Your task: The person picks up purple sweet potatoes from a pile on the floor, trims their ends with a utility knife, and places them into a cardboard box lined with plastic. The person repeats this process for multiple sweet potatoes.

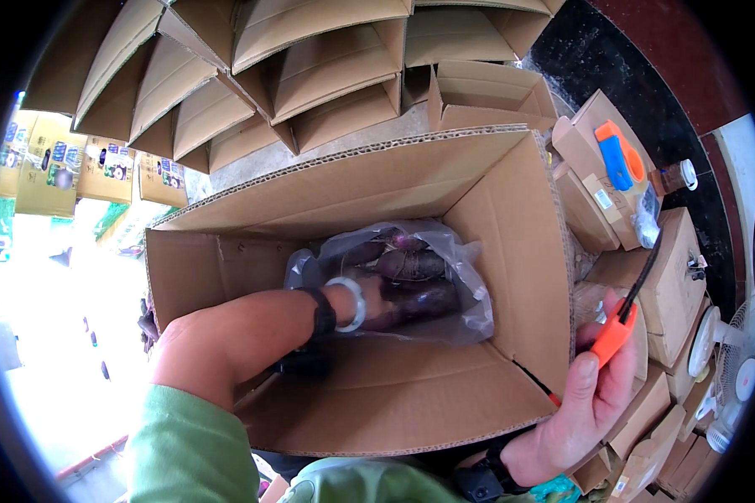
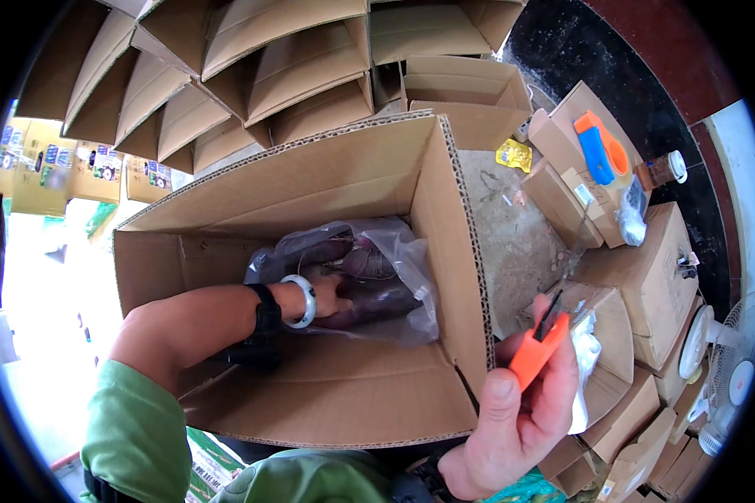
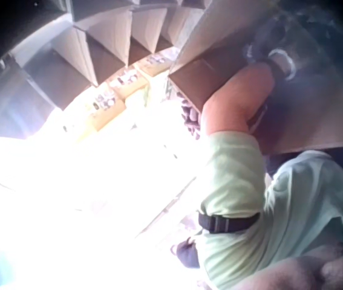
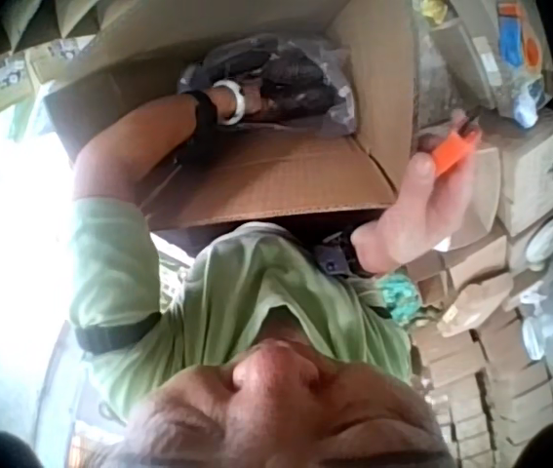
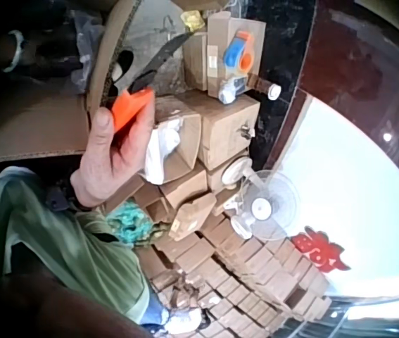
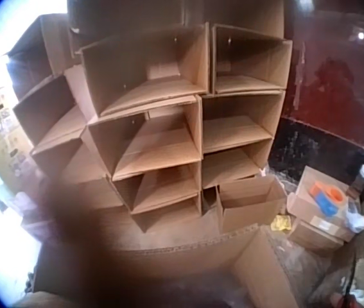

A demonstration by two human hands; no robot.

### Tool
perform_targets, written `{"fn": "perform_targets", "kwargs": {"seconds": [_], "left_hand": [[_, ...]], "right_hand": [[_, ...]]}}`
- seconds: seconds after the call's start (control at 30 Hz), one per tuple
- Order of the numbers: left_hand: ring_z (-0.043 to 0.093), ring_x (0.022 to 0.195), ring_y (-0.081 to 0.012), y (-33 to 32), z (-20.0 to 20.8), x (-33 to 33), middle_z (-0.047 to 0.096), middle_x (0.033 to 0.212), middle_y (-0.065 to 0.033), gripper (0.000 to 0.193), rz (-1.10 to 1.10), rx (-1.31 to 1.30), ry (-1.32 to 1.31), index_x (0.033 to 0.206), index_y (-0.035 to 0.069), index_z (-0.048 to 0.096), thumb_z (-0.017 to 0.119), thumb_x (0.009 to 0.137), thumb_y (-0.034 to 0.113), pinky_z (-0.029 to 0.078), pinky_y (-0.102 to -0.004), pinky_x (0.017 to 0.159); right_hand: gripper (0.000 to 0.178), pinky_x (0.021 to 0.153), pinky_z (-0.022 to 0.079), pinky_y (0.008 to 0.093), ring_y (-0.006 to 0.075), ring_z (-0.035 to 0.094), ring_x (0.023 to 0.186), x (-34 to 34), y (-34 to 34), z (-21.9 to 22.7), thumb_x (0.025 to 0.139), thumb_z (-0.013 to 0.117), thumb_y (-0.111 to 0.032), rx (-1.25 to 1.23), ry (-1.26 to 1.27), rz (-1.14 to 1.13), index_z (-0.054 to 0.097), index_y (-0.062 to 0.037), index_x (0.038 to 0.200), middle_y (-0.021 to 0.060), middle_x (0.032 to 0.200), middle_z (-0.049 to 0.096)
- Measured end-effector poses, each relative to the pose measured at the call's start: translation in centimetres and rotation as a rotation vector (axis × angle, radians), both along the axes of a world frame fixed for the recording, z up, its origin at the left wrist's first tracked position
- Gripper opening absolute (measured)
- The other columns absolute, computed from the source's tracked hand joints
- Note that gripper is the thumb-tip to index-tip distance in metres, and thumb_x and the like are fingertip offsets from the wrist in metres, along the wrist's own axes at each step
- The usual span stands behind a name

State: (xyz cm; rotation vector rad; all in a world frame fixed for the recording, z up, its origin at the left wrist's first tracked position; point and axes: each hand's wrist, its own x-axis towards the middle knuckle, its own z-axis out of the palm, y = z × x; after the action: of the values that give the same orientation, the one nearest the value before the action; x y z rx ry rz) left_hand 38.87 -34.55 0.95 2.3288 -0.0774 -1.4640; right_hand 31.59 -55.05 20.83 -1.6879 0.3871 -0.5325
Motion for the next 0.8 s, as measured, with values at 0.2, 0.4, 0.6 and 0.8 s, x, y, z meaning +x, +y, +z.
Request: {"fn": "perform_targets", "kwargs": {"seconds": [0.2, 0.4, 0.6, 0.8], "left_hand": [[0.043, 0.120, -0.0377, 0.9, 0.3, -0.7, 0.044, 0.129, -0.0248, 0.066, -0.145, 0.045, 0.023, 0.135, 0.001, 0.031, 0.055, 0.084, 0.034, 0.034, -0.0398, 0.100], [0.045, 0.117, -0.0378, 0.2, 2.5, 1.4, 0.048, 0.127, -0.0202, 0.066, -0.563, 0.081, -0.007, 0.136, 0.010, 0.035, 0.058, 0.079, 0.035, 0.035, -0.0441, 0.098], [0.060, 0.089, -0.0265, -3.1, 21.3, 8.0, 0.059, 0.111, -0.0125, 0.058, -0.520, -0.106, -0.018, 0.122, 0.005, 0.049, 0.058, 0.078, 0.042, 0.050, -0.0378, 0.075], [0.060, 0.092, -0.0179, 11.7, 35.8, 0.9, 0.060, 0.108, -0.0117, 0.054, 0.008, -0.481, -0.879, 0.120, 0.004, 0.052, 0.059, 0.082, 0.042, 0.053, -0.0307, 0.072]], "right_hand": [[0.061, 0.079, 0.038, 0.0243, 0.0108, 0.046, 0.084, -0.3, -0.5, 0.0, 0.083, 0.063, -0.029, 0.052, 0.008, 0.051, 0.041, 0.0071, 0.127, 0.0065, 0.099, 0.054], [0.054, 0.078, 0.039, 0.0235, 0.0110, 0.047, 0.085, -0.2, -0.3, -0.4, 0.085, 0.060, -0.024, 0.014, -0.003, 0.019, 0.043, 0.0065, 0.126, 0.0128, 0.116, 0.055], [0.037, 0.088, 0.038, 0.0232, 0.0090, 0.050, 0.098, 0.0, 0.0, -0.2, 0.091, 0.053, -0.019, -0.104, -0.004, -0.073, 0.051, -0.0017, 0.124, 0.0050, 0.115, 0.056], [0.038, 0.082, 0.042, 0.0224, 0.0106, 0.054, 0.093, -0.3, -1.5, -1.2, 0.090, 0.056, -0.022, -0.154, -0.063, -0.117, 0.052, -0.0035, 0.124, 0.0053, 0.103, 0.059]]}}
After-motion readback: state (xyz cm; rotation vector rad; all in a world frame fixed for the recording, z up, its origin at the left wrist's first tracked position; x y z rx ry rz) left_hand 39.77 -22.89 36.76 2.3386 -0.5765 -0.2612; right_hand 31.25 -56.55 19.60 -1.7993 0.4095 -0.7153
